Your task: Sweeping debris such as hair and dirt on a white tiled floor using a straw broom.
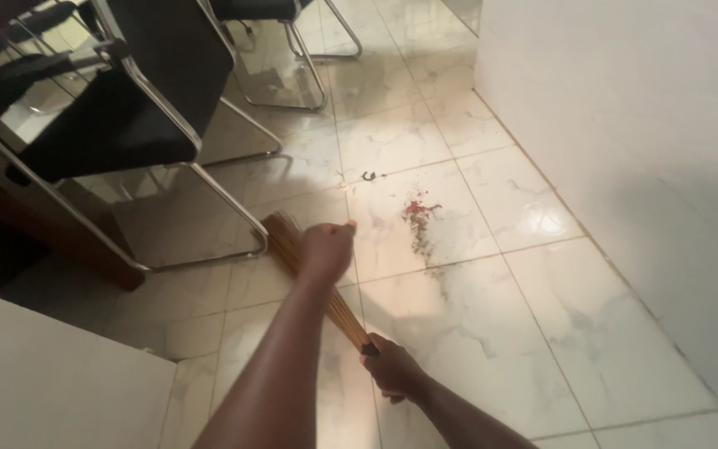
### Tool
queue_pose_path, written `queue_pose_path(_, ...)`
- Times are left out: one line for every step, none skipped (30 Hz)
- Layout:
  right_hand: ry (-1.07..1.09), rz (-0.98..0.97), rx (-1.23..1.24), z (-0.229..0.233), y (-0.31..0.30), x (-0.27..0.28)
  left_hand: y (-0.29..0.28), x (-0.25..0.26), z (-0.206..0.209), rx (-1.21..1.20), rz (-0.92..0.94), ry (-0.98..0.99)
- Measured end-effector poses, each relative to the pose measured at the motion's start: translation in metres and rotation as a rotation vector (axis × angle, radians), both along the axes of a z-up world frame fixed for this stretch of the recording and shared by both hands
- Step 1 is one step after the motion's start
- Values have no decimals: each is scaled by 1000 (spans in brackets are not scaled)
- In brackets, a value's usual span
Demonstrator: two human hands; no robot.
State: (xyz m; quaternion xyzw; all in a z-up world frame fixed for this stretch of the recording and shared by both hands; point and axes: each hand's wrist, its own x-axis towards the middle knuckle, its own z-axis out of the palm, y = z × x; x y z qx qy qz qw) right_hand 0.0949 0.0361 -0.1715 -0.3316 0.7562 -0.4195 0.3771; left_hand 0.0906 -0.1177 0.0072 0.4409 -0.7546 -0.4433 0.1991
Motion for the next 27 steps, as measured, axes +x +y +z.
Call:
queue_pose_path(-175, -26, 69, 13, -10, -1, -2, -3, -3, -2, -6, 10)
queue_pose_path(-178, -23, 67, 10, -21, -6, 3, -4, 0, -6, -3, 6)
queue_pose_path(-163, -43, 91, 7, -33, -11, 8, -5, 4, -11, -32, -22)
queue_pose_path(-149, -62, 115, 4, -45, -15, 13, -5, 7, -17, -59, -50)
queue_pose_path(-153, -58, 112, 11, -48, -13, 11, -4, 2, -20, -55, -55)
queue_pose_path(-203, -148, 108, 20, -52, -14, 7, -6, -3, -45, -96, -9)
queue_pose_path(-252, -238, 102, 29, -57, -16, 4, -8, -8, -69, -138, 36)
queue_pose_path(-255, -235, 104, 33, -56, -11, 5, -1, 2, -68, -135, 34)
queue_pose_path(-239, -272, 77, 38, -55, -7, 7, 6, 12, -87, -131, -34)
queue_pose_path(-223, -316, 49, 43, -54, -4, 9, 11, 22, -105, -135, -101)
queue_pose_path(-225, -322, 50, 45, -55, 3, 1, 13, 17, -104, -141, -102)
queue_pose_path(-163, -303, 36, 47, -55, 9, -7, 14, 12, -51, -99, -78)
queue_pose_path(-101, -283, 24, 49, -56, 15, -15, 15, 7, 2, -58, -54)
queue_pose_path(-101, -278, 26, 46, -57, 13, -22, 14, -4, 5, -52, -54)
queue_pose_path(-136, -225, 39, 44, -57, 12, -30, 13, -14, -32, -69, -60)
queue_pose_path(-173, -166, 53, 42, -59, 12, -38, 14, -25, -68, -80, -70)
queue_pose_path(-175, -154, 56, 24, -62, 4, -34, 18, -18, -66, -68, -73)
queue_pose_path(-212, -113, 67, 6, -66, -4, -30, 21, -10, -66, -91, -115)
queue_pose_path(-248, -73, 77, -12, -69, -13, -26, 23, -3, -66, -113, -156)
queue_pose_path(-250, -72, 78, 0, -64, -18, -29, 24, -7, -65, -112, -157)
queue_pose_path(-137, -118, 129, 13, -59, -24, -31, 24, -10, -39, -104, -102)
queue_pose_path(-22, -172, 174, 26, -56, -32, -35, 21, -12, -17, -103, -43)
queue_pose_path(-21, -179, 170, 11, -58, -42, -34, 21, -5, -22, -111, -40)
queue_pose_path(130, -232, 97, -6, -58, -48, -31, 26, -1, -8, -83, -12)
queue_pose_path(280, -282, 23, -24, -58, -53, -29, 32, 4, 5, -55, 15)
queue_pose_path(284, -277, 21, -12, -57, -51, -30, 33, 5, 4, -50, 19)
queue_pose_path(220, -284, 67, 0, -56, -49, -32, 34, 6, -9, -57, -41)
